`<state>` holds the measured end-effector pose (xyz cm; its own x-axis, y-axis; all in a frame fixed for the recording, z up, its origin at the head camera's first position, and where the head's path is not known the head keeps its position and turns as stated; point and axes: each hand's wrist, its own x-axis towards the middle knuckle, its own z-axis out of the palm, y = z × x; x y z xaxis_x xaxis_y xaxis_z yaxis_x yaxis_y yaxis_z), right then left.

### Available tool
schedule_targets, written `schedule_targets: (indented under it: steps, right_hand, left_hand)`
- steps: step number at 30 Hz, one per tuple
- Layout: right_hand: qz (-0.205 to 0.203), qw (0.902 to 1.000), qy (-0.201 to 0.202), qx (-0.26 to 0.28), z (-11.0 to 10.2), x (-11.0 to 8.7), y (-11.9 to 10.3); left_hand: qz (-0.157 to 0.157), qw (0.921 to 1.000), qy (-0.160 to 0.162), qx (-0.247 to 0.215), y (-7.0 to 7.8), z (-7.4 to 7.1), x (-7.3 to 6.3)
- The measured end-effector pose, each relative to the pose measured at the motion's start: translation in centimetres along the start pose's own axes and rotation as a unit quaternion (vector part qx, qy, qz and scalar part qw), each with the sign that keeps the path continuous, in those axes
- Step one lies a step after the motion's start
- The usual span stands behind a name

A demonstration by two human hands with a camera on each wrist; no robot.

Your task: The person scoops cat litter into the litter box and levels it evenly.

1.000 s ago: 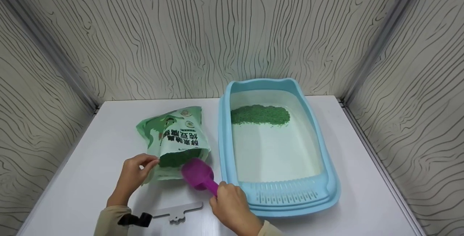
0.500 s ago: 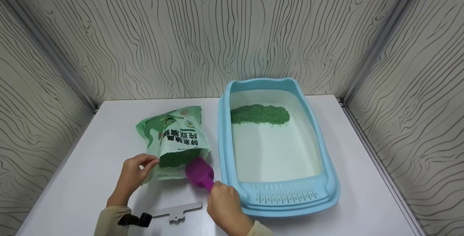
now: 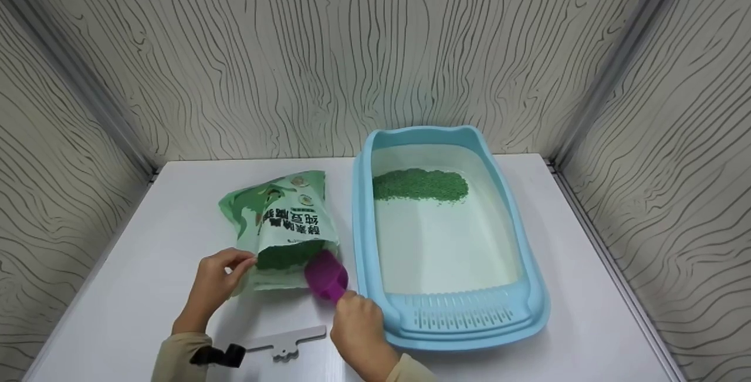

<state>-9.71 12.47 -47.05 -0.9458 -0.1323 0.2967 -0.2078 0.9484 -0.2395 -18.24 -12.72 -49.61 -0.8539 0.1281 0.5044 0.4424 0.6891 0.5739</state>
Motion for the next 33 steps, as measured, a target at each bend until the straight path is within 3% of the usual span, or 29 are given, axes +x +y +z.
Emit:
schedule_targets:
  steps: [16,20,33]
  right_hand:
    - [0.014,0.9987,-0.047,-0.009,-1.3,0.9,-1.3]
    - [0.000,0.9991,-0.040,-0.011,-1.6,1.1,-1.4]
    - [0.026,0.9984,-0.048,0.015,-0.5,2.1,-2.1]
  left_hand:
    - [-0.001,0.9999,-0.008,-0.009,0.2,0.0,0.1]
    - [-0.001,1.0000,-0.003,-0.007,0.2,-0.1,0.0]
    - [0.001,1.0000,0.008,0.001,0.1,0.0,-0.1]
